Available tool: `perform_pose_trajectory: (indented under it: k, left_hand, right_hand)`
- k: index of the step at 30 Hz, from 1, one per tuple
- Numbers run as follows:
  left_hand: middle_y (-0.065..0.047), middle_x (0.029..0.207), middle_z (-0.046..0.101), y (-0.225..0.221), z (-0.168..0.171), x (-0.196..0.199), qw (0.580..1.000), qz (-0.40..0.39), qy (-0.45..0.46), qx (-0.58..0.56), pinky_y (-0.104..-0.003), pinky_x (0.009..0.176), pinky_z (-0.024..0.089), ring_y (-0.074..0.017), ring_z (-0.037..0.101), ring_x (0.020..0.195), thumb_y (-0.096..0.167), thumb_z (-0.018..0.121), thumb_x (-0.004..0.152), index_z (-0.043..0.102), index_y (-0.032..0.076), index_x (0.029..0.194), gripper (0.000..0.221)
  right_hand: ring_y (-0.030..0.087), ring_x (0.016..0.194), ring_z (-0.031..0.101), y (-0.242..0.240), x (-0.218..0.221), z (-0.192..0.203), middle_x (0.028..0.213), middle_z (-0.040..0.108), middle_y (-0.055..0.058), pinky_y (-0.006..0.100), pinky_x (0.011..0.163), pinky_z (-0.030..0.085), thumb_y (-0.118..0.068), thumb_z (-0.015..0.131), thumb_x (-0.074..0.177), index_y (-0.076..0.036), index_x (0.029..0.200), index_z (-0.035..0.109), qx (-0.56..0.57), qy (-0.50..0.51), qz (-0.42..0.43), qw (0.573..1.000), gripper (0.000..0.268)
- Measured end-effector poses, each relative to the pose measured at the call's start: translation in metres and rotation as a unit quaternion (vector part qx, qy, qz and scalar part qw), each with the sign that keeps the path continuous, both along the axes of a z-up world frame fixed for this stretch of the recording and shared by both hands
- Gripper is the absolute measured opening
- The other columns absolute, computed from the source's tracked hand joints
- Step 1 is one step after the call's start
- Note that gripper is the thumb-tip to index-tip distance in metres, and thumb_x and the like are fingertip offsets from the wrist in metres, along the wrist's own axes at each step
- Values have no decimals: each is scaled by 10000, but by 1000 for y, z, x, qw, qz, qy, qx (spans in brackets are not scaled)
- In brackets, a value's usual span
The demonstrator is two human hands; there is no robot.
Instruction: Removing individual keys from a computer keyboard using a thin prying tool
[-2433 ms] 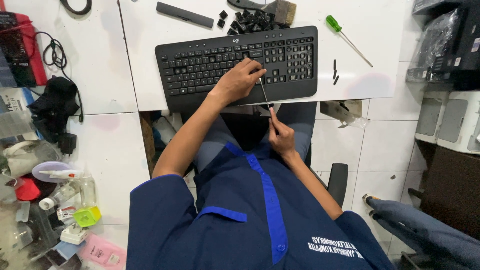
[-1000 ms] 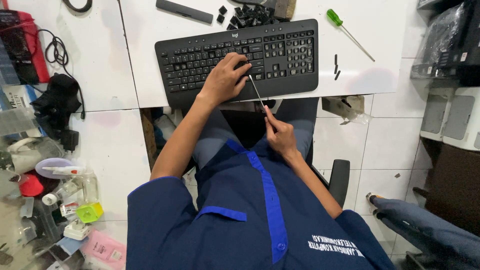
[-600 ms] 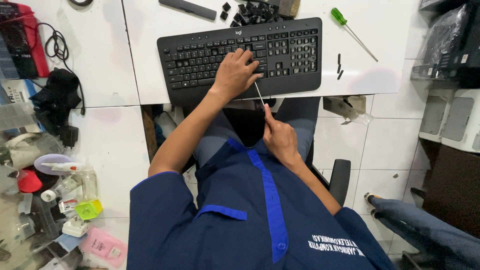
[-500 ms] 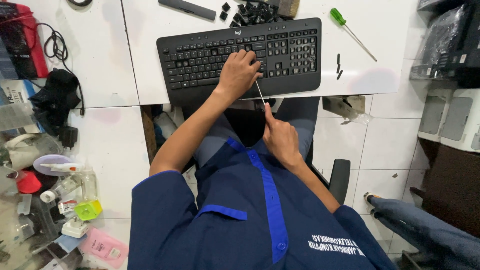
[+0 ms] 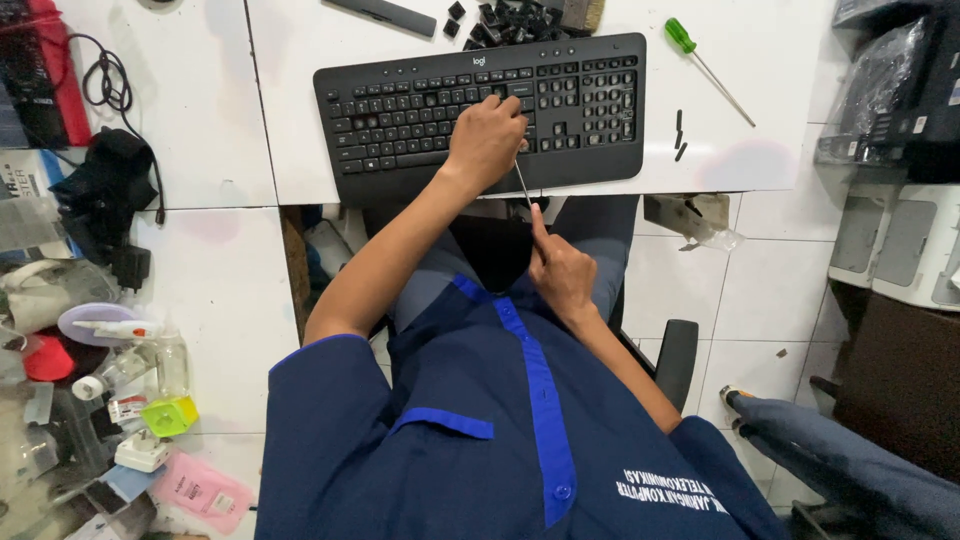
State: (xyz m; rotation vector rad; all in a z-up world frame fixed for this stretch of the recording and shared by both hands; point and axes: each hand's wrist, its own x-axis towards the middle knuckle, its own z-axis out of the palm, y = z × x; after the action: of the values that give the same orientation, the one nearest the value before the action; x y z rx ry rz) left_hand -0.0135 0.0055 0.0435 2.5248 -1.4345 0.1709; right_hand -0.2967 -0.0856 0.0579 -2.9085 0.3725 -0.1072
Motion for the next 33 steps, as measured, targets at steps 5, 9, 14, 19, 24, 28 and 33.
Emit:
perform_pose_trajectory:
  k: [5,9,14,19,24,28,33]
  left_hand:
    - [-30,1026,766,-3,-1,0,1000,-1,5,25,-432,668,643,-286,751,870,370,1031,906,870,179,916,250]
    - [-45,1031,796,-5,11,6,997,-3,22,68,-471,705,641,-333,752,990,448,984,956,894,186,956,277]
    - [-36,1056,853,-11,15,19,992,21,99,72,-575,982,556,-373,728,1146,434,972,889,936,209,1030,268]
    - [24,775,802,-15,11,24,995,32,77,62,-533,889,503,-346,708,1016,261,868,872,834,278,766,112]
    - [-49,787,784,-12,13,28,987,-15,138,76,-549,849,523,-394,773,857,209,752,913,758,214,753,160]
    - [7,711,751,-5,37,41,979,-15,197,44,-585,855,559,-333,763,744,149,792,921,775,196,730,198]
    - [61,797,823,-4,45,51,974,-54,214,56,-612,863,611,-303,805,860,133,839,917,919,218,930,117]
  right_hand:
    - [184,491,448,-6,-3,-42,715,603,-50,411,430,380,-114,800,1112,-270,1813,601,8,-96,30,995,746]
    - [167,507,428,-9,0,-55,724,628,-62,380,475,391,-50,791,1071,-237,1779,652,15,-149,38,988,746]
    - [129,512,457,-9,-1,-40,693,598,-34,383,481,404,-90,785,1172,-213,1742,687,67,-163,39,984,592]
    - [96,517,421,-10,-10,-30,672,585,-38,367,474,375,-105,769,1215,-188,1719,708,105,-158,22,982,514]
    - [117,548,486,-14,-8,-21,695,611,-49,366,522,440,-86,781,1207,-201,1696,733,111,-183,-5,977,505]
    - [126,571,485,-17,-5,-8,722,626,-29,372,536,454,-60,785,1206,-184,1702,726,125,-185,-4,975,514]
    - [153,554,490,-24,3,-4,696,597,-44,411,534,470,-158,805,1204,-281,1705,732,105,-141,-31,984,520]
